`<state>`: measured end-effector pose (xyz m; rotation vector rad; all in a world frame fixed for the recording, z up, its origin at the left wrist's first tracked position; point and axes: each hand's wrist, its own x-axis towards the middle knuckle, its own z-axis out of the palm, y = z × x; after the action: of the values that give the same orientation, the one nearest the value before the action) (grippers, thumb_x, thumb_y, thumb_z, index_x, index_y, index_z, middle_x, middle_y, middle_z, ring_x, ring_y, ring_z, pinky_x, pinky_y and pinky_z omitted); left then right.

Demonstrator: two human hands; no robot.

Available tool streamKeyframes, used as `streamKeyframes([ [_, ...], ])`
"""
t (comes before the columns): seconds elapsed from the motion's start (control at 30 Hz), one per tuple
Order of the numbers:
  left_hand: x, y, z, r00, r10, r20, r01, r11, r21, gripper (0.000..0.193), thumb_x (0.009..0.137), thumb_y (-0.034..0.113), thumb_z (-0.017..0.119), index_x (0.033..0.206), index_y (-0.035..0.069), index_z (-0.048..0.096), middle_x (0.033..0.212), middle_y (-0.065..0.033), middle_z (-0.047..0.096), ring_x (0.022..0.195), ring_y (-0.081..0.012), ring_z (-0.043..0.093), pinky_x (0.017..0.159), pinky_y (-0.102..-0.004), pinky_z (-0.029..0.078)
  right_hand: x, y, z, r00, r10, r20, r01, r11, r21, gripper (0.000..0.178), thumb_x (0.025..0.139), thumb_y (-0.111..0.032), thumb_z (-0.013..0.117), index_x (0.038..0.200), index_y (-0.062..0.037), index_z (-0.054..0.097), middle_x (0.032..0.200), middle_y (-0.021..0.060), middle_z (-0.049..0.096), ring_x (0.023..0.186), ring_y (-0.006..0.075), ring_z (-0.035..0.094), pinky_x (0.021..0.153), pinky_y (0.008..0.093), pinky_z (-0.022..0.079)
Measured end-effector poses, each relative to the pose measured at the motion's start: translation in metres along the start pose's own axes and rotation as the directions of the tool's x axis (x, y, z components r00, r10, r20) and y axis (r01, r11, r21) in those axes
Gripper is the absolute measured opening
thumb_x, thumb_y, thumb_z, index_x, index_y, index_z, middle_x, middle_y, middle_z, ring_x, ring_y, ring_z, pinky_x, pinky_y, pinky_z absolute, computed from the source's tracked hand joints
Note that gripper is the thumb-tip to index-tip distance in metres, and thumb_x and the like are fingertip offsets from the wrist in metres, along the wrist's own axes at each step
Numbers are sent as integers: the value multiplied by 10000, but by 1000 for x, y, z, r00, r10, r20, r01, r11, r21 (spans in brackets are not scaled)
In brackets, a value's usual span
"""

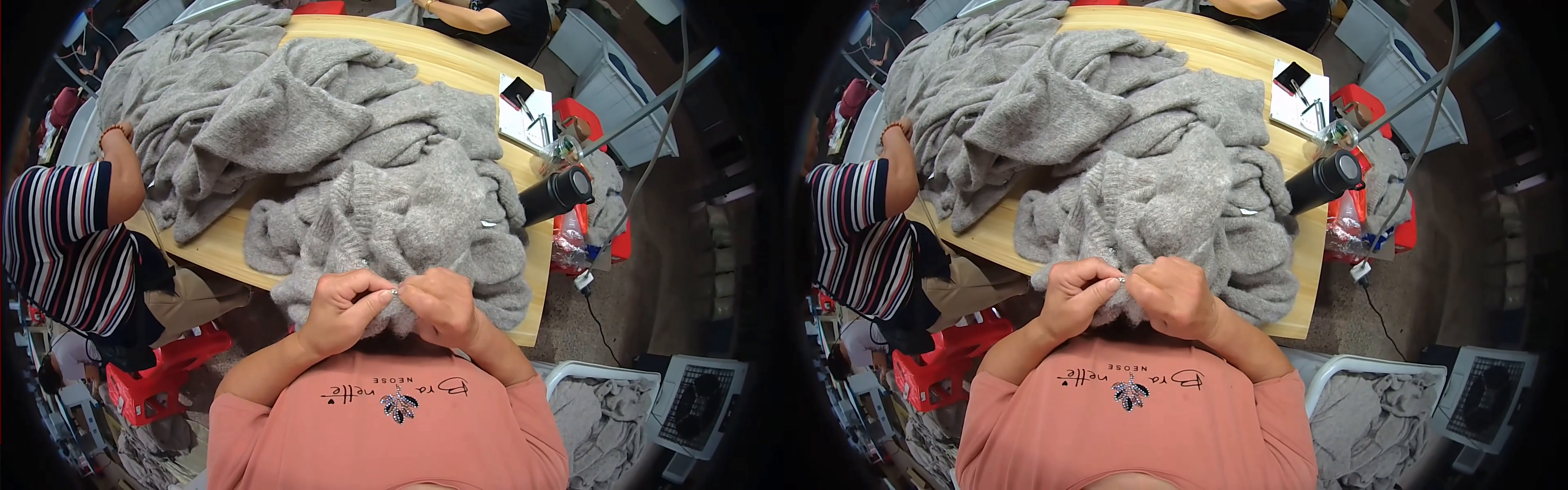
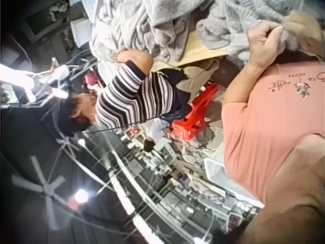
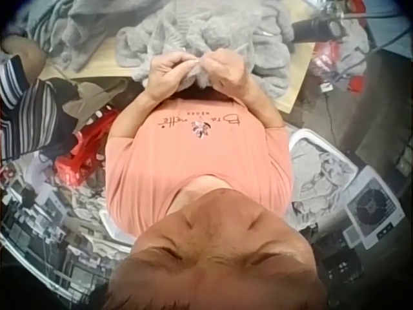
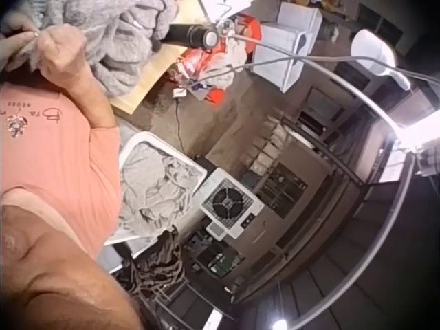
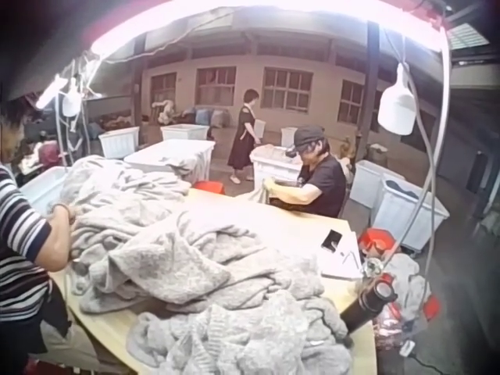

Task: Inspecting grey fabric garments for quality and sorting them into bins.

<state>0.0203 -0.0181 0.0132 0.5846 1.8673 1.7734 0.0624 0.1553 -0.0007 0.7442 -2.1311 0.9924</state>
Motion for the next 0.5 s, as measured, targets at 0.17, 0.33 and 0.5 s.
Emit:
streamKeyframes([
  [0.17, 8, -6, 5, 920, 392, 12, -373, 864, 339, 102, 728, 33, 633, 815, -19, 621, 623, -96, 566, 562, -162, 556, 517, -260, 422, -10, -1, -3, 895, 426, 132, -445, 828, 341, 284, 570, 100, 437, 808, 21, 571, 696, 116, 581, 549, 233, 562, 498, 295, 431],
  [0.33, 9, -12, -4, 985, 100, 139, -110, 992, 60, 63, 755, 30, 614, 783, -24, 629, 639, -42, 593, 566, -96, 539, 518, -241, 420, -11, 7, -8, 933, 335, 131, -359, 848, 390, 345, 556, 110, 421, 846, 19, 585, 708, 120, 590, 599, 230, 577, 532, 303, 455],
  [0.5, 10, -12, -9, 958, -186, 218, 253, 905, -341, 33, 751, -15, 610, 759, -47, 614, 672, -4, 588, 615, -51, 510, 524, -199, 396, -11, 4, -4, 981, 182, -62, -162, 956, 244, 363, 546, 113, 457, 862, 0, 594, 703, 110, 583, 612, 226, 580, 560, 316, 478],
])
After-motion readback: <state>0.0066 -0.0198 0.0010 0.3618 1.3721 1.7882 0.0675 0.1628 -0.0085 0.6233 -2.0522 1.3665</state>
